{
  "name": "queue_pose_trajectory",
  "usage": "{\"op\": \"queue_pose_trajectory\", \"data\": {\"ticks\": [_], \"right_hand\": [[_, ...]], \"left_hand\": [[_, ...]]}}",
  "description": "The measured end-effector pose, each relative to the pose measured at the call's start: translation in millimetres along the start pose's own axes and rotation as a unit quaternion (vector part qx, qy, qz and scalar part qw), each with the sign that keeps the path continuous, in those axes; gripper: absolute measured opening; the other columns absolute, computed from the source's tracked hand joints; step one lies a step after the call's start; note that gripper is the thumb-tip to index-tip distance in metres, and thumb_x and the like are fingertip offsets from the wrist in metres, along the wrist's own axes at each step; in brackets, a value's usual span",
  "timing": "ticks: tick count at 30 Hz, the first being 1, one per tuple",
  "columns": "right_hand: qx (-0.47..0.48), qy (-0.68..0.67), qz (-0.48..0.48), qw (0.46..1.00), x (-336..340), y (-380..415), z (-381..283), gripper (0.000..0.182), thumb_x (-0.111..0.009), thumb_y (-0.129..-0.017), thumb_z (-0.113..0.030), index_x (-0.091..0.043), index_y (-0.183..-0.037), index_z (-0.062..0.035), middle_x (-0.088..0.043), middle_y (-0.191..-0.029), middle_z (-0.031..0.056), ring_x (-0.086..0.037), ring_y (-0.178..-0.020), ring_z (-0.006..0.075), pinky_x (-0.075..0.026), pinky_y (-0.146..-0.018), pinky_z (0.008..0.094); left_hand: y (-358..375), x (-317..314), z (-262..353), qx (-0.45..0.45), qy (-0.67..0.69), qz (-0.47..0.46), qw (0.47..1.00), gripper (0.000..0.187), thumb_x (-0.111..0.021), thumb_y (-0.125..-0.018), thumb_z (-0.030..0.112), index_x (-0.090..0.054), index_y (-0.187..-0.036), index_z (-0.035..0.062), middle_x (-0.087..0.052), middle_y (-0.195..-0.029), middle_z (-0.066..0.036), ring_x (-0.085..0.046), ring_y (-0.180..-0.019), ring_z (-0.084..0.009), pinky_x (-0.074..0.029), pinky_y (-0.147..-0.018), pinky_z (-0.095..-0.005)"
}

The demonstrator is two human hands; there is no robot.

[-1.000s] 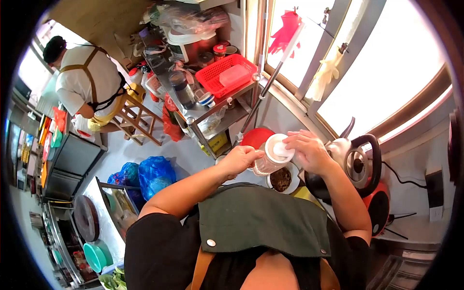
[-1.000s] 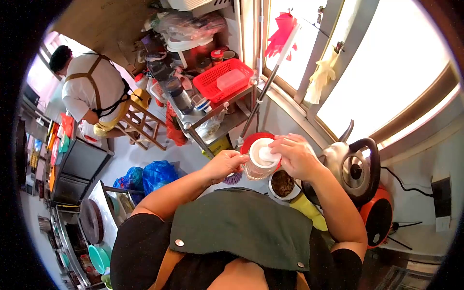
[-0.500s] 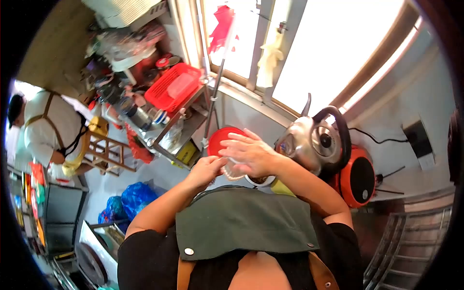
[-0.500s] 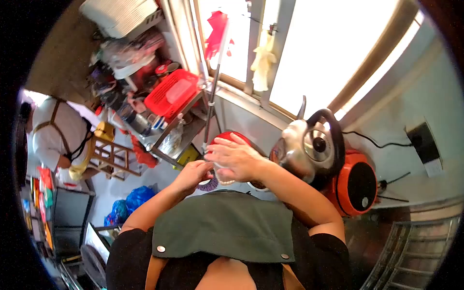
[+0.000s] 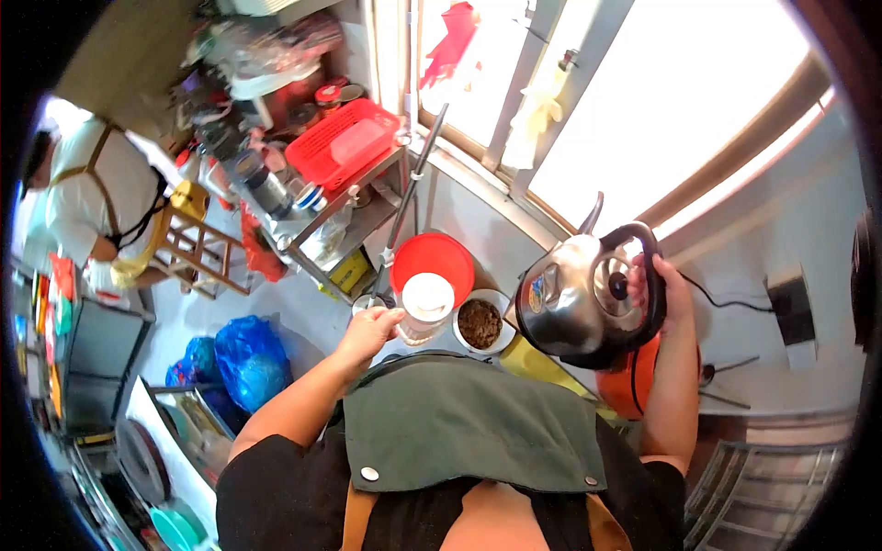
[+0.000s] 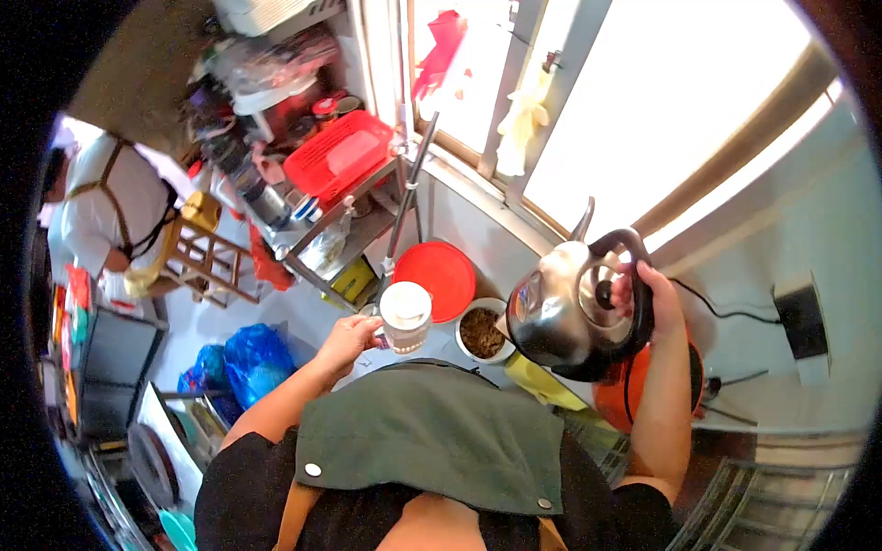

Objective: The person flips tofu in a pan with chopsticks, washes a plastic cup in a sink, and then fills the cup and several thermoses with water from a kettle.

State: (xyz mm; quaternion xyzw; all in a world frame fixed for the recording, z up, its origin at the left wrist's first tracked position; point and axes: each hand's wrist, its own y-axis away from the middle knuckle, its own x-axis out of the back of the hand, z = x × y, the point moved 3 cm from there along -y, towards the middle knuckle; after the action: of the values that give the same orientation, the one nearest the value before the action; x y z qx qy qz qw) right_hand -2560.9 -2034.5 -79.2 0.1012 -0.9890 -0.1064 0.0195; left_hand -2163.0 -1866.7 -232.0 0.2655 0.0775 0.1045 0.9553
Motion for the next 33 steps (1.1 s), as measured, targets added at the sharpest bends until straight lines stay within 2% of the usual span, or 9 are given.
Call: {"op": "queue_pose_trajectory", "data": {"ticks": [1,3,5,8,11,13,18,25,33], "right_hand": [[-0.073,-0.2,-0.129,0.968,-7.2,0.5,10.2,0.029,-0.048,-0.08,-0.022,-0.046,-0.099,-0.0004,-0.05,-0.077,0.0068,-0.049,-0.059,0.0133,-0.042,-0.048,0.0223],[-0.072,-0.292,-0.148,0.942,-6.9,-0.9,18.8,0.023,-0.046,-0.081,-0.023,-0.044,-0.091,-0.0025,-0.04,-0.061,0.0017,-0.035,-0.042,0.0086,-0.031,-0.037,0.0213],[-0.105,-0.335,-0.266,0.898,-10.3,-4.3,22.8,0.02,-0.04,-0.085,-0.024,-0.037,-0.074,-0.0079,-0.039,-0.064,0.0014,-0.032,-0.041,0.0076,-0.031,-0.037,0.0215],[-0.063,-0.386,-0.202,0.898,-46.3,-1.3,7.5,0.017,-0.035,-0.087,-0.018,-0.043,-0.09,-0.0031,-0.036,-0.065,0.001,-0.033,-0.048,0.0096,-0.033,-0.041,0.0219],[-0.007,-0.379,-0.281,0.882,-52.2,-8.3,8.3,0.029,-0.034,-0.087,-0.013,-0.04,-0.112,0.0001,-0.034,-0.073,0.0028,-0.034,-0.054,0.0092,-0.032,-0.046,0.0217],[-0.027,-0.386,-0.268,0.882,-74.0,2.4,-13.5,0.028,-0.034,-0.087,-0.013,-0.039,-0.111,0.0006,-0.034,-0.073,0.0027,-0.033,-0.052,0.0092,-0.032,-0.045,0.022],[0.001,-0.273,-0.332,0.903,-142.0,31.2,-66.0,0.035,-0.034,-0.087,-0.013,-0.029,-0.119,0.0009,-0.036,-0.075,0.0047,-0.038,-0.045,0.0093,-0.038,-0.039,0.0229],[0.002,-0.277,-0.433,0.858,-305.1,76.3,-98.4,0.038,-0.038,-0.081,-0.006,-0.029,-0.113,0.0098,-0.036,-0.065,0.0071,-0.038,-0.037,0.0086,-0.039,-0.031,0.0197],[-0.114,-0.215,-0.513,0.823,-514.2,69.4,-59.8,0.033,-0.041,-0.076,-0.007,-0.036,-0.107,0.0022,-0.037,-0.064,0.0051,-0.038,-0.037,0.0093,-0.037,-0.031,0.0216]], "left_hand": [[2.2,7.3,-6.7,0.006,0.034,0.018,0.999,0.022,-0.054,-0.079,0.023,-0.056,-0.083,0.0009,-0.054,-0.073,-0.003,-0.047,-0.064,-0.0098,-0.041,-0.062,-0.023],[18.9,18.2,-6.9,-0.007,0.06,0.072,0.996,0.023,-0.054,-0.079,0.023,-0.056,-0.083,0.0004,-0.053,-0.073,-0.002,-0.047,-0.064,-0.0101,-0.041,-0.062,-0.0232],[36.0,39.1,-12.7,-0.017,0.061,0.136,0.989,0.025,-0.055,-0.078,0.024,-0.056,-0.084,-0.0006,-0.053,-0.072,-0.003,-0.047,-0.065,-0.0105,-0.04,-0.063,-0.0237],[63.0,73.7,-30.3,-0.019,0.057,0.223,0.973,0.029,-0.057,-0.077,0.027,-0.056,-0.082,-0.0007,-0.053,-0.07,-0.003,-0.045,-0.065,-0.0106,-0.039,-0.063,-0.0244],[94.0,100.7,-42.2,0.001,0.13,0.296,0.946,0.027,-0.058,-0.075,0.028,-0.056,-0.081,0.0018,-0.05,-0.066,-0.002,-0.046,-0.063,-0.0105,-0.04,-0.062,-0.0243],[109.3,120.5,-53.4,-0.02,0.162,0.369,0.915,0.028,-0.06,-0.074,0.03,-0.057,-0.078,0.0026,-0.049,-0.062,-0.002,-0.042,-0.057,-0.009,-0.035,-0.053,-0.0228],[155.8,168.2,-51.0,-0.034,0.292,0.447,0.845,0.019,-0.057,-0.074,0.025,-0.051,-0.07,0.0081,-0.044,-0.057,0.0,-0.041,-0.052,-0.009,-0.037,-0.053,-0.0212],[226.9,264.7,-24.1,-0.1,0.308,0.5,0.803,0.015,-0.054,-0.075,0.026,-0.051,-0.074,0.0108,-0.041,-0.066,0.002,-0.042,-0.061,-0.009,-0.042,-0.061,-0.0256],[329.2,371.4,-14.5,-0.156,0.305,0.559,0.756,0.019,-0.056,-0.075,0.026,-0.046,-0.069,0.0105,-0.031,-0.055,0.003,-0.039,-0.058,-0.0085,-0.043,-0.068,-0.029]]}}
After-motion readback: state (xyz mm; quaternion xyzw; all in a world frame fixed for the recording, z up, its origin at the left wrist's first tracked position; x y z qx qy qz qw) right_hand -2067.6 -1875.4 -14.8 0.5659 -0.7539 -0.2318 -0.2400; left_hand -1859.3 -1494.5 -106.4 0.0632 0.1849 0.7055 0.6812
